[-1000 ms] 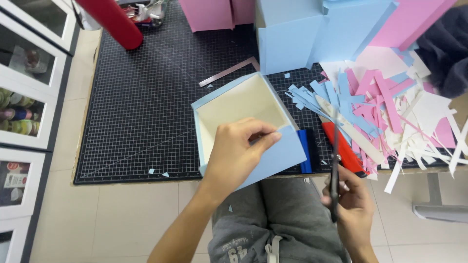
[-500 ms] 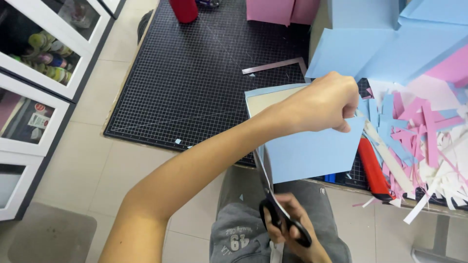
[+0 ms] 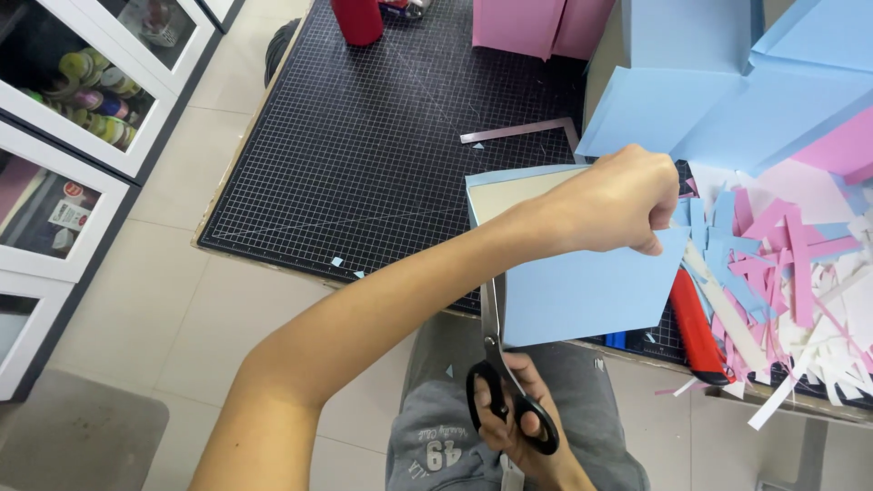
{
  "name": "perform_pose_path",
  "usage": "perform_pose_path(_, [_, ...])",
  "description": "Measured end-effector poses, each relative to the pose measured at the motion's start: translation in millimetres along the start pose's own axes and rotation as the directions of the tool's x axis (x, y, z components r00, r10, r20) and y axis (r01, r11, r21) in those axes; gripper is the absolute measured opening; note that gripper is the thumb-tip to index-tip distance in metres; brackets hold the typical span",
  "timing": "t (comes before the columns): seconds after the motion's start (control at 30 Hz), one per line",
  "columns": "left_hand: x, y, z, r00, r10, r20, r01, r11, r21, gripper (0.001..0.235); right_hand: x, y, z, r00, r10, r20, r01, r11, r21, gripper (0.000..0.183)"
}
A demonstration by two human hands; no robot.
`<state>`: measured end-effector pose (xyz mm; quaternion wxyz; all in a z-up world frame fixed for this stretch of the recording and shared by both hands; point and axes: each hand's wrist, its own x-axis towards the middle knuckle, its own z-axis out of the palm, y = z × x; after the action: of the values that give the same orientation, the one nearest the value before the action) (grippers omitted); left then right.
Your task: The person assembles a light blue paper box by folding and creasing its edges with a bone folder. They trim excess paper from the box's rim using scissors and apply glue to the inner edges with a brush. The person repeatedly folds and presses the box's flaps to secure the structure.
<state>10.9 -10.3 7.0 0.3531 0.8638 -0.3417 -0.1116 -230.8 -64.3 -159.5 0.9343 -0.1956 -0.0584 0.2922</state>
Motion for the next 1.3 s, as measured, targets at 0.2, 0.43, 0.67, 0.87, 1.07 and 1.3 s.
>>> perform_pose_path(0.2, [-4, 5, -4, 1.000, -0.014, 0.025, 0.015, 1.000, -0.023, 0.031, -1, 6, -2, 0.999, -0.024, 0.039, 0.022, 0.998, 0.051, 0.071])
perform_pose_path(0.43, [-1, 1, 0, 1.000, 0.017, 0.012, -0.017, 1.000, -0.008, 0.039, -5, 4, -9, 0.998, -0.016, -0.064, 0.012, 0.998, -0.063, 0.073])
perform_pose_path(0.67, [1, -3, 4, 0.998, 0.056, 0.001, -0.056, 0.998, 0.000, 0.036, -5, 8, -19, 0.991, -0.093, -0.093, 0.087, 0.994, -0.066, 0.079])
perform_pose_path(0.87, [-2, 1, 1, 0.999, 0.026, 0.025, -0.026, 1.000, -0.015, 0.031, -6, 8, -24, 0.988, -0.122, -0.092, 0.114, 0.989, -0.091, 0.078])
perform_pose_path(1.07, [0, -1, 4, 0.999, 0.028, 0.027, -0.027, 0.999, -0.034, 0.034, -8, 6, -22, 0.977, -0.140, -0.164, 0.116, 0.982, -0.149, 0.081])
perform_pose_path(1.3, [-1, 0, 3, 0.999, 0.021, 0.030, -0.020, 0.999, -0.044, 0.038, -11, 9, -23, 0.958, -0.155, -0.242, 0.118, 0.980, -0.160, 0.084])
